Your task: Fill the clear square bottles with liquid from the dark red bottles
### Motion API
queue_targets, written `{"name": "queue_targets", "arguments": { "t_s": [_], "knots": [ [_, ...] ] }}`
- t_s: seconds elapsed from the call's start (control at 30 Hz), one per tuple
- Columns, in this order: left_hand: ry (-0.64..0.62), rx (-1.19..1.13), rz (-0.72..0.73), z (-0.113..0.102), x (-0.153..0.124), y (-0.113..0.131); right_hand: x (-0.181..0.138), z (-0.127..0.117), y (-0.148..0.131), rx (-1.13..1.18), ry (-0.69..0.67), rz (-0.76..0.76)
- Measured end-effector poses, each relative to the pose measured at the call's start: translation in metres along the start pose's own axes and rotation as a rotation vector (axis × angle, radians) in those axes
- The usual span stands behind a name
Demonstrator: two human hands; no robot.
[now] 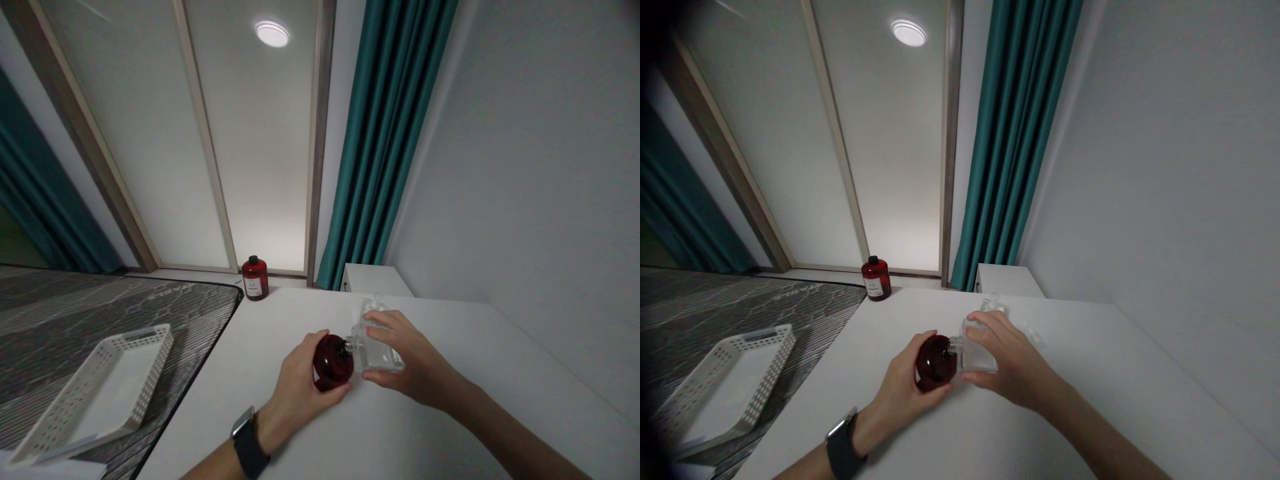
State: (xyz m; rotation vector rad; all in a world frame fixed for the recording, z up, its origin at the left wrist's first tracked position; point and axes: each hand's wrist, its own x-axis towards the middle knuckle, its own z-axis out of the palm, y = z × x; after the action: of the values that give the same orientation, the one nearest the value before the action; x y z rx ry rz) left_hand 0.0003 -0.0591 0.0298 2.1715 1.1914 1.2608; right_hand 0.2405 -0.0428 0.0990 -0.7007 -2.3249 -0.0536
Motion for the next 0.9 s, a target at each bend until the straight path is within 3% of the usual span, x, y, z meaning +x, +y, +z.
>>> {"name": "queue_targets", "arguments": {
  "t_s": [0.9],
  "knots": [
    [-0.02,-0.009,0.002,0.0013,-0.0008,-0.0042,0.002,-0.0027,0.0004,-0.033,-0.016,-0.056]
  ]
}}
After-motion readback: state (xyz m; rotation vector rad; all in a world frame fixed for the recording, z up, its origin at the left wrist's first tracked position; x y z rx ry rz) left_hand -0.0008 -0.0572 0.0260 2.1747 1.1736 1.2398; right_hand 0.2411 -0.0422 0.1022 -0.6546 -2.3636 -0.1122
